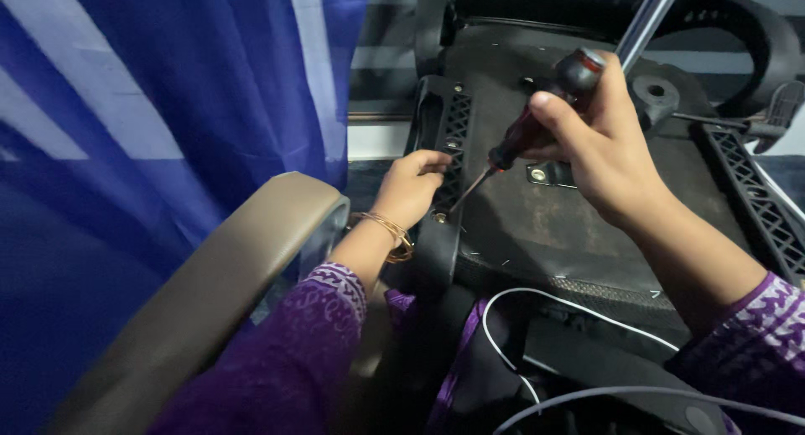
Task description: The person uses a screwdriver to tighten screws on the underside of an office chair base, securing the central column to the seat frame. The person briefly handles a black pouch with a white cable before returning to tighten additional screws.
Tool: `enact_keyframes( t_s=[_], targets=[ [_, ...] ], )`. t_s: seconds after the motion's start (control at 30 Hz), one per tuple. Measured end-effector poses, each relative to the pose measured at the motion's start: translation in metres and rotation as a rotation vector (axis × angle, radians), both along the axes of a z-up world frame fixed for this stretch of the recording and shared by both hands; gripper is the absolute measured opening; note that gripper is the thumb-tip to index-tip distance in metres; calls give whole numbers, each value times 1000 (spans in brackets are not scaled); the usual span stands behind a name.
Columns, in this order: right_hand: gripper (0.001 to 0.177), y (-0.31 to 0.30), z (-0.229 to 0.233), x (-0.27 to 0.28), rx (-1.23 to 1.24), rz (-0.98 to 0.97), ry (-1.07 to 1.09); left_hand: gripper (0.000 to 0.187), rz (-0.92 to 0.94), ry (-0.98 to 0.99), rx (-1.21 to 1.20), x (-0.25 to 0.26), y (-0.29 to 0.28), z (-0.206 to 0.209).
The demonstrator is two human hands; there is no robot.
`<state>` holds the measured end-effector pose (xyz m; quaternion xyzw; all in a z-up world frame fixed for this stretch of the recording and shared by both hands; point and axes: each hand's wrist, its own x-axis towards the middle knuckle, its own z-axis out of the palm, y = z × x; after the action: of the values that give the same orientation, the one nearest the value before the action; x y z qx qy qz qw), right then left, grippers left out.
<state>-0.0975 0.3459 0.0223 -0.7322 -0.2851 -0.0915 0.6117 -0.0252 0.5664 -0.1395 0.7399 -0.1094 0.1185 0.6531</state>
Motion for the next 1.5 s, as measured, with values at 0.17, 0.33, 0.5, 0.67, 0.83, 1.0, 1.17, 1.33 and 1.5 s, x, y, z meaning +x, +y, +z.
enact_keyframes(
  t_s=[0.17, 0.33, 0.5, 0.67, 0.83, 1.0, 1.17, 1.33, 1.5],
  targets=[
    [33, 14, 3, 1, -64, 36, -43, 32, -8, 14, -90, -1, -2, -4],
    [38, 24, 10, -4, -96, 95, -73, 32, -34, 69, -136, -3, 0, 2],
    [41, 31, 21, -9, -280, -47, -120, 31, -10, 130, -117, -6, 1, 4],
    [42, 36, 24, -12, -317, -20, -138, 29, -58, 55, -169, -2, 2, 2],
    [41, 39, 27, -13, -234, 54, -131, 28, -56, 90, -88, 1, 5, 5],
    [41, 39, 27, -12, -272, 20, -137, 26, -48, 116, -144, -7, 2, 8],
    [42, 44, 24, -13, -263, 22, -121, 25, -43, 92, -162, -14, 2, 8],
    [42, 47, 26, -14, -309, 9, -133, 26, -36, 106, -167, -11, 3, 2],
    [40, 48, 27, -14, -371, -34, -137, 25, -29, 106, -188, -10, 2, 1]
  ],
)
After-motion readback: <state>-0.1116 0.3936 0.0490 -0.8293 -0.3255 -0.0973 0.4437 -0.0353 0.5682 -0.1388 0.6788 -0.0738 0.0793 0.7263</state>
